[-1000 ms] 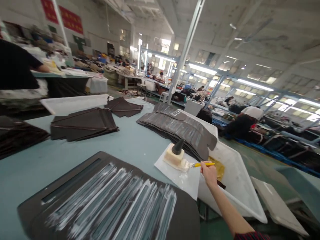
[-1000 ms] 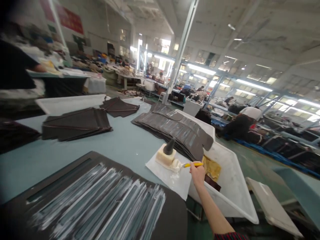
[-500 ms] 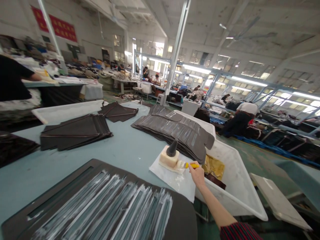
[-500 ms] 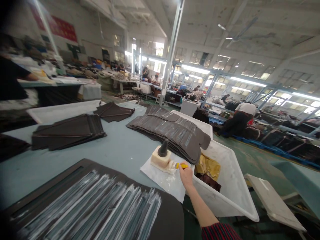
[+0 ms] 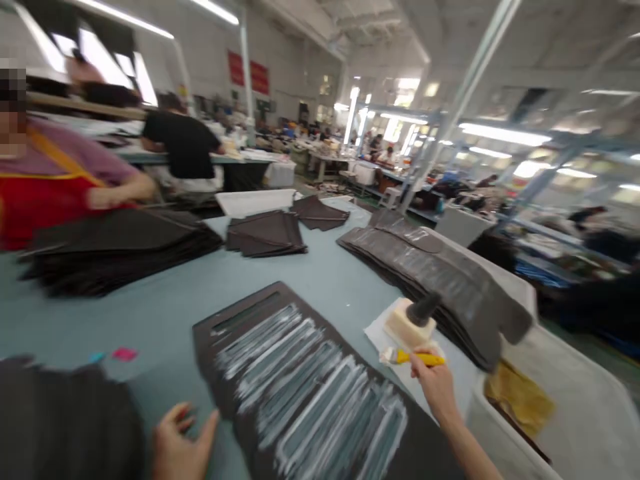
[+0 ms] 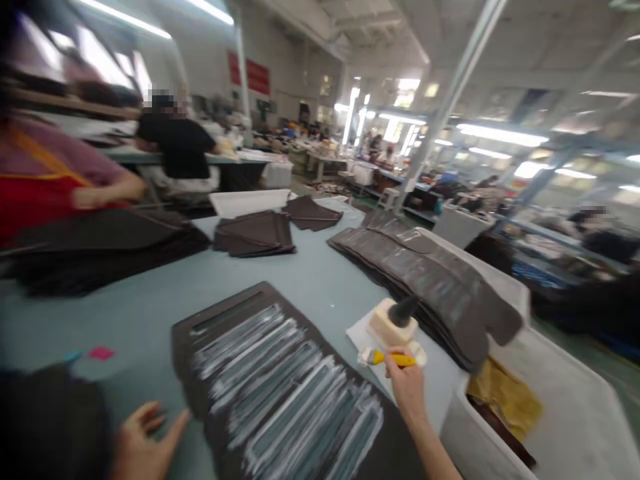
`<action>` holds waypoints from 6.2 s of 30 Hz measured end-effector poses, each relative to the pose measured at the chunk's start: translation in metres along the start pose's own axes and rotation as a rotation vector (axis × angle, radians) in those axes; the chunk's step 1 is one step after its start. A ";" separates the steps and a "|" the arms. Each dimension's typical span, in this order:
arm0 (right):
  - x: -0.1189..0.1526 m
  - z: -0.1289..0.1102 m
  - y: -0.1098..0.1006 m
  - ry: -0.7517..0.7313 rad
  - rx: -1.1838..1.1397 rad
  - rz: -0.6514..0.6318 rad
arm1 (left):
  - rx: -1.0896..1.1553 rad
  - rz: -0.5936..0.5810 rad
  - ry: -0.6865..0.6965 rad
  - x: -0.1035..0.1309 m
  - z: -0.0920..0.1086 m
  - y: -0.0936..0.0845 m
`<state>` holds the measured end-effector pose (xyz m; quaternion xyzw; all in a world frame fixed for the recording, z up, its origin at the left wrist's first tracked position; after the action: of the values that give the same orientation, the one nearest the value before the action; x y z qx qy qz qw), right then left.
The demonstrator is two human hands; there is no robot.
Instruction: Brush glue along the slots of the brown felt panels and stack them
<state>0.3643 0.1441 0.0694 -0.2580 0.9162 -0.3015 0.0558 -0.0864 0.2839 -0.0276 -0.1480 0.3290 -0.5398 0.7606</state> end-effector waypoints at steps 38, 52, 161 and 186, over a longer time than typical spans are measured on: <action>0.032 -0.207 0.374 -0.642 0.078 -0.447 | -0.336 -0.005 0.193 -0.103 -0.035 0.040; 0.061 -0.230 0.389 -0.444 -0.057 -0.579 | -0.242 0.066 0.103 -0.117 -0.048 0.048; -0.011 -0.217 0.382 -0.517 0.280 -0.411 | -0.369 -0.025 0.210 -0.097 -0.030 0.041; -0.017 -0.206 0.359 -0.553 0.205 -0.285 | -0.255 -0.032 0.136 -0.099 -0.037 0.043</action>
<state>0.1682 0.5067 0.0272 -0.4489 0.7859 -0.3153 0.2854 -0.1001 0.3955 -0.0463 -0.2117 0.4432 -0.5146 0.7028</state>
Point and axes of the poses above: each hand's wrist, its own x-axis away from the middle knuckle, its own y-axis out of the palm, z = x × y, the point moved 2 cm from there along -x, towards the middle knuckle, and after that the axes turned 12 degrees about y, right-handed, at the moved point
